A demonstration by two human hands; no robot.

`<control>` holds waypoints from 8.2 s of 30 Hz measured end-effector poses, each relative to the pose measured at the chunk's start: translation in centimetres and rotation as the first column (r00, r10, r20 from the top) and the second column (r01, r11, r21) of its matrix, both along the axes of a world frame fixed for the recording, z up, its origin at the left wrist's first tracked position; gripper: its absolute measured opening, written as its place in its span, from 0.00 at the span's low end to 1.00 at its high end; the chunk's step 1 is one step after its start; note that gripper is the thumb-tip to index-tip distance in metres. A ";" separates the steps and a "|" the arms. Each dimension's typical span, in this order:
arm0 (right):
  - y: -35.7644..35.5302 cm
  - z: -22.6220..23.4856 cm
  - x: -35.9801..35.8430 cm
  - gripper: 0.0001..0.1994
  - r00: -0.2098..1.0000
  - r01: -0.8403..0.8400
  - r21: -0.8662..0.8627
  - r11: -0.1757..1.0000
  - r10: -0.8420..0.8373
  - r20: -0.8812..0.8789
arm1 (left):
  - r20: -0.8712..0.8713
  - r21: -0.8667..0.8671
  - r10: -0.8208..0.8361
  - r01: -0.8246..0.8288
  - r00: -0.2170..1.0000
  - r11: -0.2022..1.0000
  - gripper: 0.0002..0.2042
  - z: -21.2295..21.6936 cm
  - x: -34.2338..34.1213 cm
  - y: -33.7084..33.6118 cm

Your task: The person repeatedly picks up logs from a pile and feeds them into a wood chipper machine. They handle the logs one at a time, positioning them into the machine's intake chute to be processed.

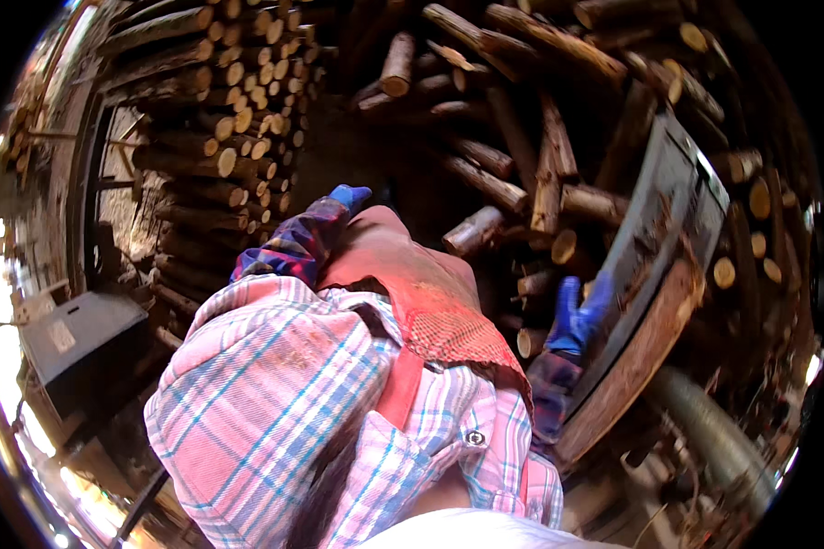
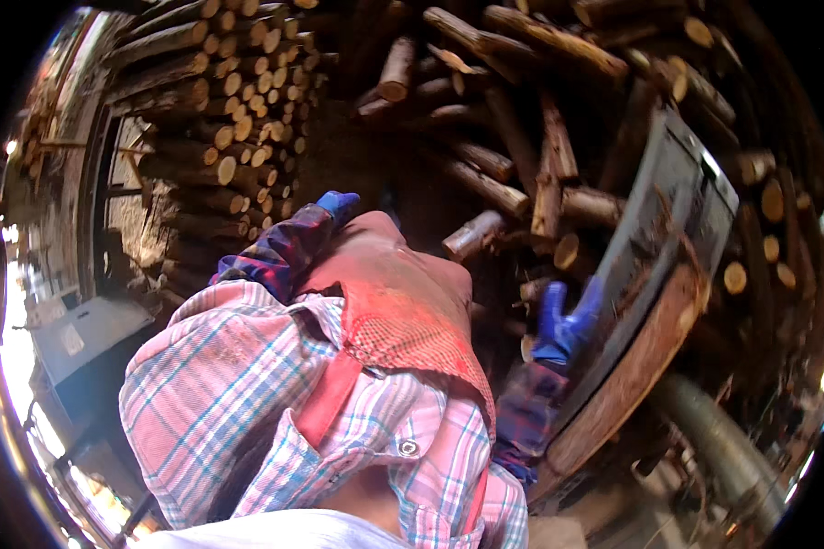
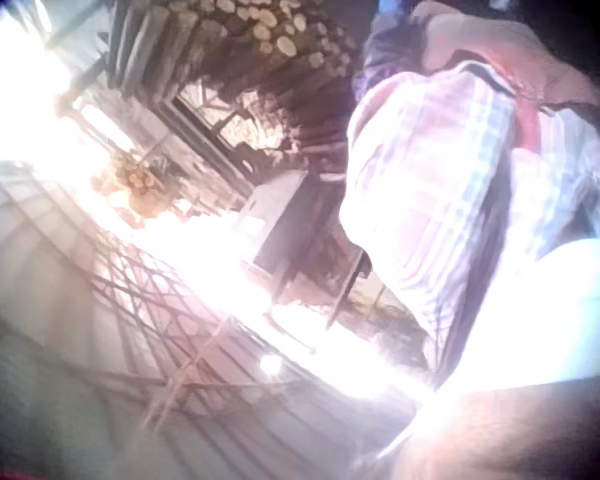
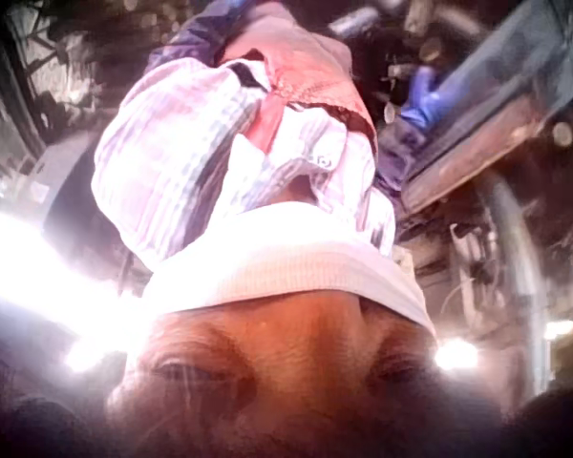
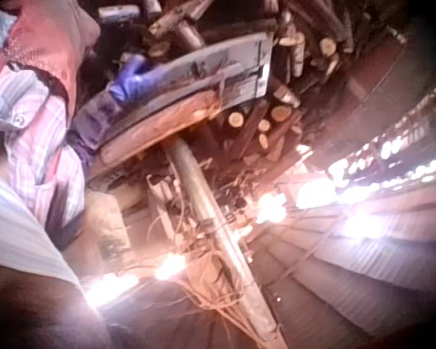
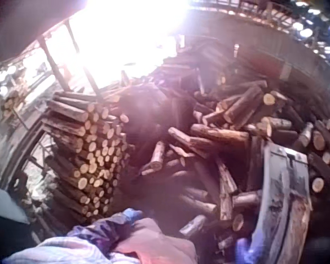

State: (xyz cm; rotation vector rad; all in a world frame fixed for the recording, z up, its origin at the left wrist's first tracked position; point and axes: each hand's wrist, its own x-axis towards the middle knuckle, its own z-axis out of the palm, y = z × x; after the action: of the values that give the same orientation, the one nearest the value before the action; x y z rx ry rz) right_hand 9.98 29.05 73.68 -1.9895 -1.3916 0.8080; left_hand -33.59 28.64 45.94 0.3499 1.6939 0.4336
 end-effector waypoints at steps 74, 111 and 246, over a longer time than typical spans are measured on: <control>-1.3 8.0 27.2 0.56 0.926 0.014 0.222 0.975 -0.096 0.364 | 0.243 0.944 -0.794 0.052 0.557 0.325 0.41 29.8 40.8 9.0; 58.2 -21.4 -4.9 0.33 0.968 0.099 0.323 0.941 -0.015 -0.252 | 0.999 0.023 -0.012 -0.212 0.049 0.977 0.23 -10.8 11.2 58.3; 22.0 -45.4 13.3 0.56 0.846 0.269 -0.816 0.511 0.280 0.454 | -0.037 -0.246 -0.331 0.312 0.943 0.918 0.23 -16.0 -8.3 17.9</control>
State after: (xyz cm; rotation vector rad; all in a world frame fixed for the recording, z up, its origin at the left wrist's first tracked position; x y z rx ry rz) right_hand 23.29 51.08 28.25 -3.2283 -1.3943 1.1600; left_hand -41.87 46.59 29.96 0.4648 1.7028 -0.0271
